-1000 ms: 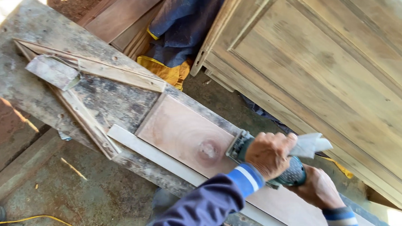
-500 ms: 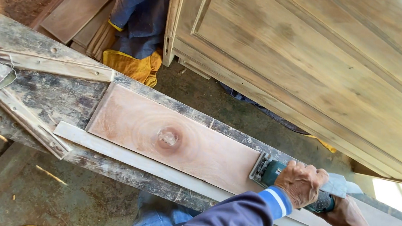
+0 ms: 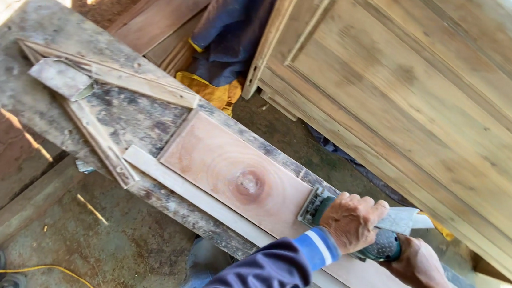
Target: The recorder is sanding a wood board using both an orbital sander and manual sandpaper.
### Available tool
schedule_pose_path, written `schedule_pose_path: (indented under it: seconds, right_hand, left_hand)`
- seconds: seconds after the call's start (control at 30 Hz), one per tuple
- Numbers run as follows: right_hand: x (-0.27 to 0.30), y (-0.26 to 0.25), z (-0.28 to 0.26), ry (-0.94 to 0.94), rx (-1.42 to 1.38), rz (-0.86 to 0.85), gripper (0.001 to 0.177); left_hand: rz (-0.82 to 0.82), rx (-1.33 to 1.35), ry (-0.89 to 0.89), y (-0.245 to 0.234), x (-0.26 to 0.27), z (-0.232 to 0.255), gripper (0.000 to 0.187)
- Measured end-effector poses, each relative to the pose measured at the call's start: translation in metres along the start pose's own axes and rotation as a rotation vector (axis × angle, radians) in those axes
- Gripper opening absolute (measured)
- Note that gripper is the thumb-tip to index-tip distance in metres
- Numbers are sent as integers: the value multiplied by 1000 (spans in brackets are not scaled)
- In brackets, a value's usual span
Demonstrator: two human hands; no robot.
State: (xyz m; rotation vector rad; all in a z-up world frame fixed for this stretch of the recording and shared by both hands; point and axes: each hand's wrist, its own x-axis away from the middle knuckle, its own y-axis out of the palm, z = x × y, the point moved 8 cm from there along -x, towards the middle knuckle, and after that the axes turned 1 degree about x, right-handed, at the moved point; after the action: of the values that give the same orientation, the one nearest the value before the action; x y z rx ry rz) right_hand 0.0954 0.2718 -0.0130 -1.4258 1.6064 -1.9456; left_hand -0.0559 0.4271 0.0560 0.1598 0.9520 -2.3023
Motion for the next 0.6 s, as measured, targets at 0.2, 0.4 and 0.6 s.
schedule_pose_path:
  seconds: [0.2, 0.4, 0.6]
  right_hand:
    - [-21, -42, -151, -107, -58, 24, 46]
    - [-40, -59, -272, -145, -47, -4, 55]
    - [-74, -56, -363, -227, -92, -11, 69]
  left_hand:
    - [-6, -50, -11, -79, 5, -67, 28]
    - [138, -61, 18, -168, 21, -133, 31]
    - [125, -101, -12, -226, 27, -213, 30]
